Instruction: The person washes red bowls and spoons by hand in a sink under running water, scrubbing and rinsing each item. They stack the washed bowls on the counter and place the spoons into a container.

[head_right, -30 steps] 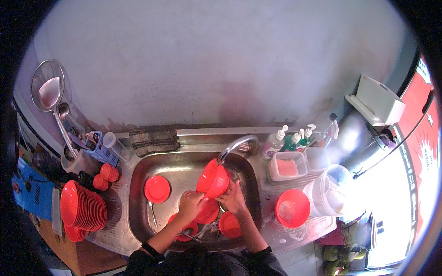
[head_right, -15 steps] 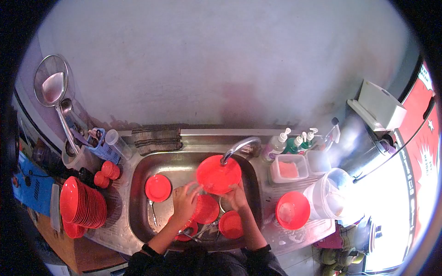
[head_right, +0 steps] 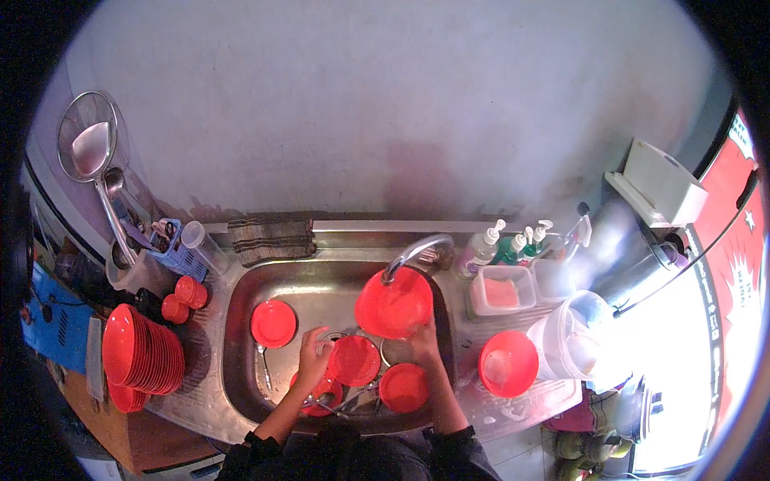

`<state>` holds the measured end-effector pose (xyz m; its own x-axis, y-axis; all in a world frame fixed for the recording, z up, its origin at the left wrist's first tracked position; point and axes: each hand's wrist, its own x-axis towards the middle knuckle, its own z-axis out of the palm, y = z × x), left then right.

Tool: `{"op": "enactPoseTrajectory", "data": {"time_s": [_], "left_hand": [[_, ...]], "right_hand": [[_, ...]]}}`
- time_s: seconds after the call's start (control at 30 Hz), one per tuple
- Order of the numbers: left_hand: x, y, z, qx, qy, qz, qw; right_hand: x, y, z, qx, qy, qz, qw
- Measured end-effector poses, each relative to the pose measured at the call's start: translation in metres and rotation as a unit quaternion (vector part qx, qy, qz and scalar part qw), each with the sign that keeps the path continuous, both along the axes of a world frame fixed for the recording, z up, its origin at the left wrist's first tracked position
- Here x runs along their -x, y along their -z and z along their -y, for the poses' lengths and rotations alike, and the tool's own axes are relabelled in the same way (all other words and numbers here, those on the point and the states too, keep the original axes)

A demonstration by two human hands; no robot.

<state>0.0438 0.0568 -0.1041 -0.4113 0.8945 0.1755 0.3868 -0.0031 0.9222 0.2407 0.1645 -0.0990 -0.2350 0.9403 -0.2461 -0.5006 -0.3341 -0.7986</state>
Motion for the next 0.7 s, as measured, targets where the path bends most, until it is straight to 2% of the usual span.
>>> {"op": "enactPoseTrajectory", "data": {"time_s": [0.03, 0.07, 0.13, 0.17, 0.23, 0.27, 0.33, 0.4, 0.47, 0.5, 0.57, 0.6, 0.67, 0.7], "left_hand": [[-0.001, 0.006, 0.0, 0.016, 0.004, 0.079, 0.997], [-0.001, 0.011, 0.0, 0.033, 0.007, 0.156, 0.987], [0.0, 0.013, 0.001, 0.032, 0.006, 0.133, 0.991], [0.001, 0.011, 0.003, 0.031, 0.005, 0.112, 0.993], [0.004, 0.004, 0.007, 0.032, -0.003, 0.113, 0.993], [0.005, 0.003, 0.009, 0.032, -0.009, 0.115, 0.993], [0.009, 0.006, 0.012, 0.044, -0.017, 0.128, 0.991], [0.01, 0.012, 0.013, 0.054, -0.023, 0.142, 0.988], [0.009, 0.021, 0.012, 0.07, -0.025, 0.178, 0.981], [0.009, 0.026, 0.011, 0.069, -0.024, 0.177, 0.981], [0.007, 0.03, 0.008, 0.046, -0.003, 0.213, 0.976], [0.007, 0.031, 0.008, 0.046, -0.003, 0.212, 0.976], [0.007, 0.029, 0.008, 0.052, 0.01, 0.244, 0.968], [0.007, 0.031, 0.008, 0.053, 0.01, 0.245, 0.968]], "right_hand": [[0.004, 0.002, 0.001, 0.012, 0.013, 0.062, 0.998], [0.007, 0.002, 0.001, 0.012, 0.013, 0.06, 0.998], [0.012, 0.003, 0.0, -0.008, -0.07, 0.007, 0.997], [0.01, 0.005, -0.002, -0.008, -0.071, 0.006, 0.997], [0.001, 0.009, -0.005, -0.051, -0.087, 0.06, 0.993], [0.001, 0.01, -0.005, -0.049, -0.09, 0.06, 0.993], [0.0, 0.011, -0.009, -0.063, -0.012, -0.036, 0.997], [0.001, 0.002, -0.006, -0.069, -0.008, -0.04, 0.997], [0.004, 0.0, -0.005, -0.027, 0.003, 0.012, 1.0], [0.003, 0.003, -0.006, -0.027, 0.004, 0.012, 1.0], [-0.002, 0.007, -0.009, -0.109, -0.092, 0.074, 0.987], [-0.004, 0.009, -0.011, -0.109, -0.091, 0.074, 0.987], [-0.006, 0.004, -0.013, -0.059, -0.071, -0.008, 0.996], [-0.006, 0.007, -0.014, -0.058, -0.07, -0.008, 0.996]]}}
